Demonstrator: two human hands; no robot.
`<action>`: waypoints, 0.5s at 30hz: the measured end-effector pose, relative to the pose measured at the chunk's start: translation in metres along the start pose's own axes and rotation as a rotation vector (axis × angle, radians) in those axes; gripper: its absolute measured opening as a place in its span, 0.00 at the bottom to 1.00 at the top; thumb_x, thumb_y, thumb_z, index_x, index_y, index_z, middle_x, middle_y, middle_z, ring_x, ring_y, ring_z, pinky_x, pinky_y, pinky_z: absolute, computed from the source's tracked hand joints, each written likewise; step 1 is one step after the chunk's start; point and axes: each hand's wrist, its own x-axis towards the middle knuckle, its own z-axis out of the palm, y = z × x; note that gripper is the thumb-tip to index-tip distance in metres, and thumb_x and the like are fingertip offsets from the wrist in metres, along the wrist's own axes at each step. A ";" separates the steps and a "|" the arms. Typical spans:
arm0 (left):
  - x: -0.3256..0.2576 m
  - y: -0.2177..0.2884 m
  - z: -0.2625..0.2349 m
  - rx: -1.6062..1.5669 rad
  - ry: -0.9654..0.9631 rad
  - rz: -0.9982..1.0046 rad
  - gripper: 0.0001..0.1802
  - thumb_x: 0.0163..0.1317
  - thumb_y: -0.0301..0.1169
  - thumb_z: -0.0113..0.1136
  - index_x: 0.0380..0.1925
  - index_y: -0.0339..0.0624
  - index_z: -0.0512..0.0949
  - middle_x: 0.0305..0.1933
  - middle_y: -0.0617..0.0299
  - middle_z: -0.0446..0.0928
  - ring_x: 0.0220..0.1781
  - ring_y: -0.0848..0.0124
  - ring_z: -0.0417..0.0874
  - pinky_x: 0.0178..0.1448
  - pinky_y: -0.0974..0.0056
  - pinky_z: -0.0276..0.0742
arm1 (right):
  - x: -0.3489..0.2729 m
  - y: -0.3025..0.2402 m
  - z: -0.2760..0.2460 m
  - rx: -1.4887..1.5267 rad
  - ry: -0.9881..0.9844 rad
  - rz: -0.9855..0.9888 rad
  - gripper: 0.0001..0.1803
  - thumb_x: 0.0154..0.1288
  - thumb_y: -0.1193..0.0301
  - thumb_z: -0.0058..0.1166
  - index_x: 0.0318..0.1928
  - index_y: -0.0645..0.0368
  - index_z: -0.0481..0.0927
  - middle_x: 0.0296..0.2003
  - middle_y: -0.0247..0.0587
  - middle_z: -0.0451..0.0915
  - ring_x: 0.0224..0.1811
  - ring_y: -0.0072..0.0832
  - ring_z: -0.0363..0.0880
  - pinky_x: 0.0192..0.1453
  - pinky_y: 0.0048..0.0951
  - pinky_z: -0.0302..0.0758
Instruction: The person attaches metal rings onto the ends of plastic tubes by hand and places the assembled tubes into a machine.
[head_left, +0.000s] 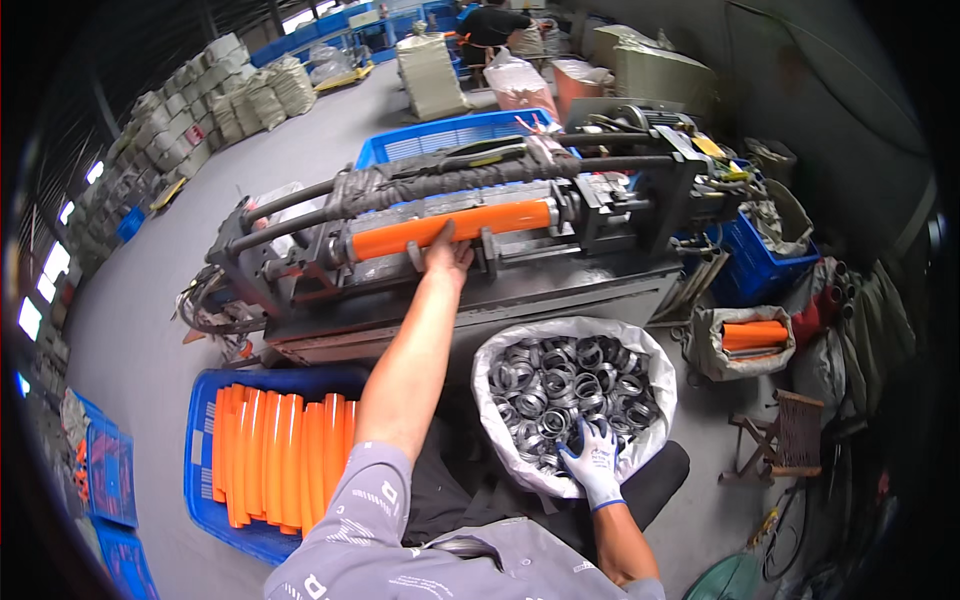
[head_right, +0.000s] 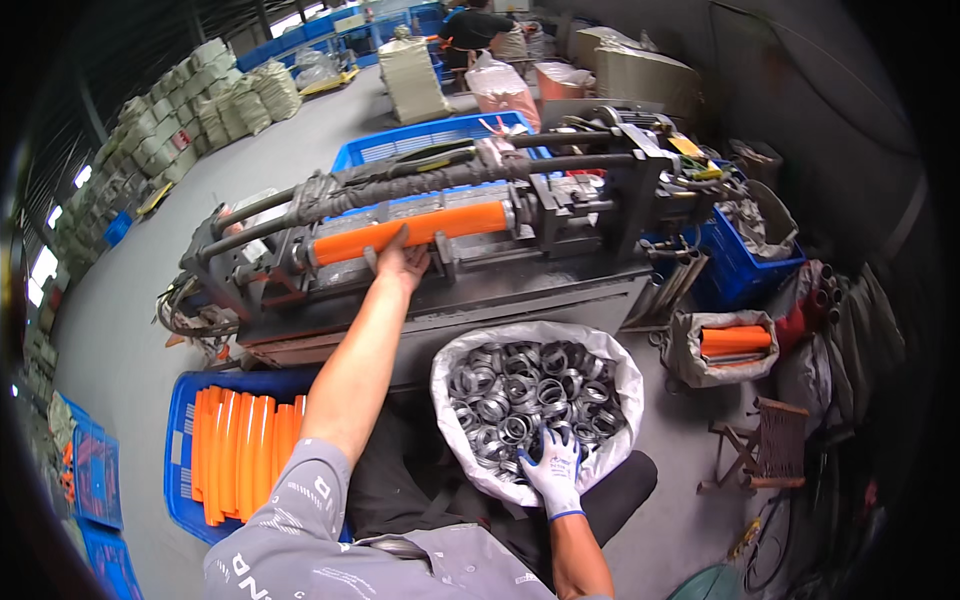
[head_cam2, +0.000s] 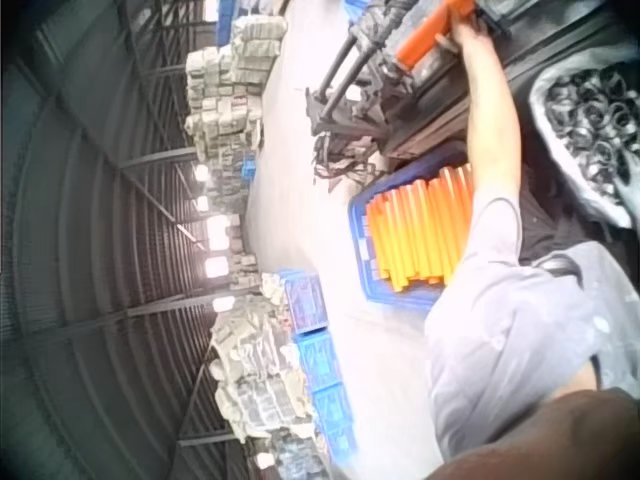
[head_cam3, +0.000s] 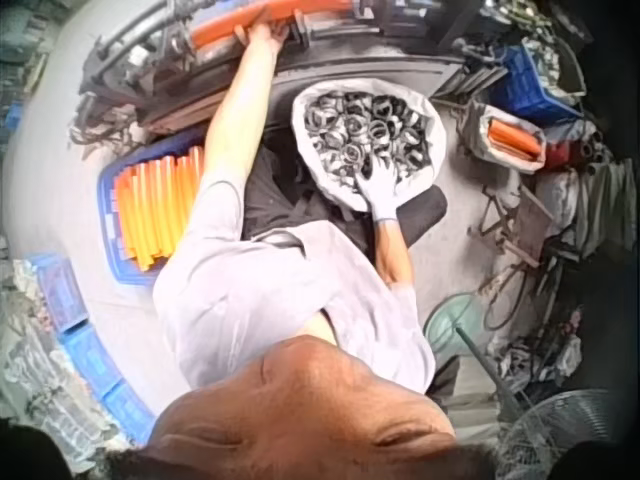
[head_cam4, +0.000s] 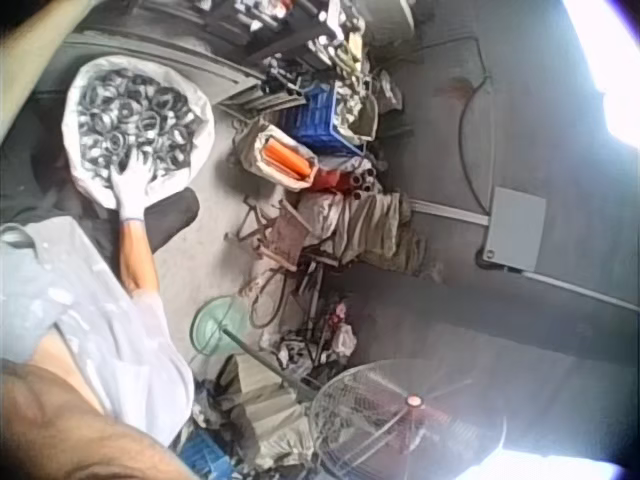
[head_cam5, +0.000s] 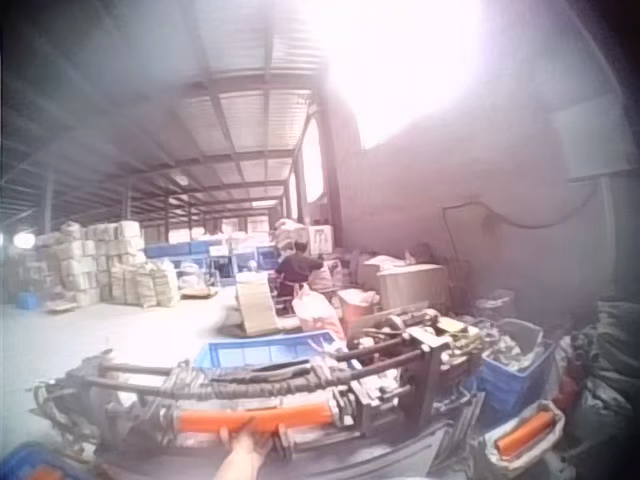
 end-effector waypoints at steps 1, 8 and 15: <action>-0.005 -0.002 0.004 0.026 0.009 0.004 0.28 0.61 0.46 0.71 0.59 0.54 0.73 0.60 0.58 0.77 0.66 0.58 0.74 0.73 0.47 0.59 | 0.000 0.003 0.002 -0.008 0.012 -0.005 0.42 0.56 0.47 0.65 0.66 0.58 0.72 0.60 0.50 0.76 0.71 0.49 0.63 0.76 0.51 0.55; -0.060 0.000 -0.030 0.111 -0.057 0.061 0.33 0.70 0.46 0.60 0.69 0.42 0.65 0.70 0.48 0.70 0.73 0.53 0.69 0.72 0.45 0.62 | -0.002 0.003 0.006 0.017 0.104 -0.030 0.25 0.49 0.56 0.71 0.46 0.55 0.83 0.55 0.44 0.77 0.66 0.46 0.66 0.70 0.50 0.61; -0.115 0.039 -0.272 0.652 0.192 0.590 0.29 0.67 0.35 0.65 0.62 0.33 0.70 0.55 0.55 0.79 0.53 0.66 0.81 0.55 0.62 0.78 | -0.002 -0.001 0.007 -0.010 0.006 -0.036 0.25 0.52 0.55 0.68 0.47 0.56 0.84 0.56 0.46 0.77 0.69 0.49 0.64 0.73 0.53 0.57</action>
